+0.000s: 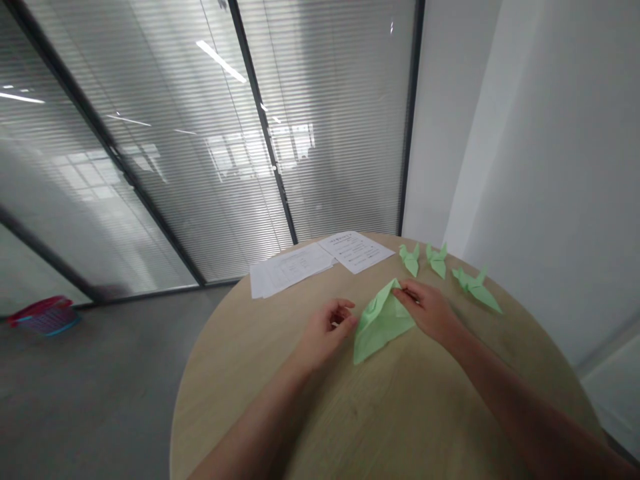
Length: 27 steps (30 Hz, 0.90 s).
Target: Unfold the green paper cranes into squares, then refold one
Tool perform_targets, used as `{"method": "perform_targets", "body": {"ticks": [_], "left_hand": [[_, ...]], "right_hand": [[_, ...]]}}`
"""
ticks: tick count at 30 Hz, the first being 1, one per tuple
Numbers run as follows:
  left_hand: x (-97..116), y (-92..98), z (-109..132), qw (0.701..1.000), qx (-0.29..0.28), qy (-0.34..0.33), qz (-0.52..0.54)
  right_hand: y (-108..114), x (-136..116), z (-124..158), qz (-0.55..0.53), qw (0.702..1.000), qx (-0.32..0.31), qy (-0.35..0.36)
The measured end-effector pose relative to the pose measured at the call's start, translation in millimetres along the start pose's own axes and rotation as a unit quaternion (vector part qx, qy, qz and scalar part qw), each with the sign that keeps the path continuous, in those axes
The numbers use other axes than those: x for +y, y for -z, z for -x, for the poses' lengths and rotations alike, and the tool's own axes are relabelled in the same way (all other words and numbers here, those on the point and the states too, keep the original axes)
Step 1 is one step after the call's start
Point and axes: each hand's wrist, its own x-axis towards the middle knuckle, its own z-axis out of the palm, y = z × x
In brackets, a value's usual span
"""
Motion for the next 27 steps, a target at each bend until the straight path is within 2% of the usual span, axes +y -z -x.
{"method": "perform_targets", "body": {"ticks": [6,10,14,17,20,22,25,27], "left_hand": [[7,-9.6,7,0.992,-0.013,-0.010,-0.124],[8,-11.9,11,0.976,-0.006,-0.046,-0.211],[8,-12.4,13,0.970,-0.016,-0.093,-0.223],[8,-13.3,13,0.970,-0.016,-0.094,-0.223],[6,-13.8,10,0.979,0.007,-0.059,-0.193],[4,-13.8,7,0.992,0.019,-0.016,-0.125],[0,-13.6,3,0.997,-0.034,0.061,0.012],[0,-13.9,3,0.991,-0.070,0.099,0.059]], "right_hand": [[-9,-18,12,0.047,0.996,0.014,0.079],[-15,-22,19,0.082,0.991,0.016,0.104],[-14,-22,19,0.107,0.988,0.019,0.107],[-12,-21,18,0.114,0.988,0.023,0.105],[-9,-21,18,0.122,0.988,0.026,0.092],[-7,-22,18,0.122,0.990,0.020,0.075],[-2,-22,17,0.124,0.991,0.007,0.060],[1,-22,16,0.134,0.989,-0.001,0.062]]}}
